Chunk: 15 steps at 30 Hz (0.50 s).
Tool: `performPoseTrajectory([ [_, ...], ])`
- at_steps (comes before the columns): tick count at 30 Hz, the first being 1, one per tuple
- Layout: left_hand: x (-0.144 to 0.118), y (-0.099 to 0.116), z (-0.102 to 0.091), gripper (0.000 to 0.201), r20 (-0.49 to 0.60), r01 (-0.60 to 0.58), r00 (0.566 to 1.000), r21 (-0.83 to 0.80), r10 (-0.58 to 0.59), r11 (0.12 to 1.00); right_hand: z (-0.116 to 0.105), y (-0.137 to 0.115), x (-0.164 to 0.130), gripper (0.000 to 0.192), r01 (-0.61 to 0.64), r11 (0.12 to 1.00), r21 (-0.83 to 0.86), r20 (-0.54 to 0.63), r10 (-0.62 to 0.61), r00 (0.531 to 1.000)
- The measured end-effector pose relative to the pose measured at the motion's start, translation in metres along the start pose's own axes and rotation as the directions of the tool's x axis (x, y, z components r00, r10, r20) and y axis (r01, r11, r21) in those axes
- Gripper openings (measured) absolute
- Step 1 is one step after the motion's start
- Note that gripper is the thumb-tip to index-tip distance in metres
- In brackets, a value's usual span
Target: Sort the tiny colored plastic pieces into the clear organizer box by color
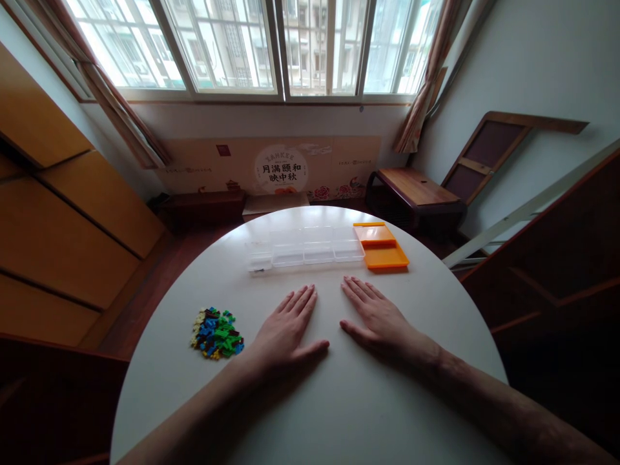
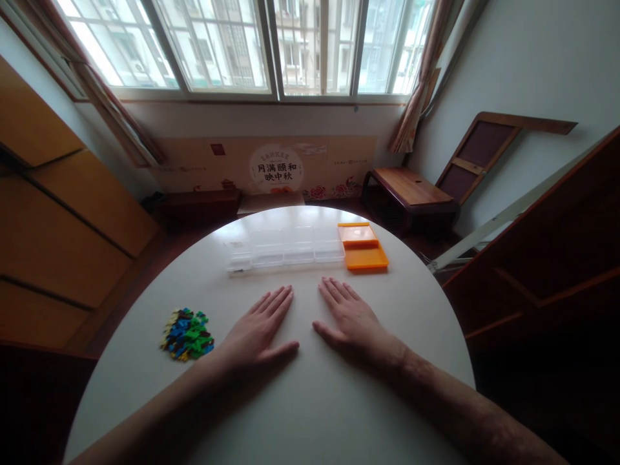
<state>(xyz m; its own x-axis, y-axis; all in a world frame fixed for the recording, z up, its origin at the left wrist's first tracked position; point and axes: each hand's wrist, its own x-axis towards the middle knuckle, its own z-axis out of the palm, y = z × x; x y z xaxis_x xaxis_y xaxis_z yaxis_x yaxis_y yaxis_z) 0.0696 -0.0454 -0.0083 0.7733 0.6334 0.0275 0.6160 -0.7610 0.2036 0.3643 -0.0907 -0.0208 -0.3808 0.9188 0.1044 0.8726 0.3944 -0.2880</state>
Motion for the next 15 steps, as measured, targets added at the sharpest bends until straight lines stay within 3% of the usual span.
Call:
performPoseTrajectory([
  [4,-0.005,0.001,-0.017,0.097,-0.026,-0.012,1.000,-0.026,0.011,1.000,-0.001,0.001,0.000,0.089,0.018,1.000,0.013,-0.011,-0.018,1.000],
  [8,-0.031,-0.012,-0.048,0.082,-0.112,0.037,0.993,-0.065,-0.044,0.997,-0.001,0.002,-0.001,0.089,0.018,1.000,0.011,0.004,-0.018,1.000],
  [12,-0.085,-0.055,-0.068,0.087,-0.176,0.182,0.966,-0.042,-0.187,0.982,0.001,0.003,-0.002,0.088,0.032,0.999,0.022,-0.010,-0.032,0.999],
  [15,-0.132,-0.096,-0.068,0.096,-0.223,0.266,0.937,-0.054,-0.271,0.963,0.002,0.003,-0.003,0.088,0.042,0.998,0.043,-0.030,-0.041,0.999],
])
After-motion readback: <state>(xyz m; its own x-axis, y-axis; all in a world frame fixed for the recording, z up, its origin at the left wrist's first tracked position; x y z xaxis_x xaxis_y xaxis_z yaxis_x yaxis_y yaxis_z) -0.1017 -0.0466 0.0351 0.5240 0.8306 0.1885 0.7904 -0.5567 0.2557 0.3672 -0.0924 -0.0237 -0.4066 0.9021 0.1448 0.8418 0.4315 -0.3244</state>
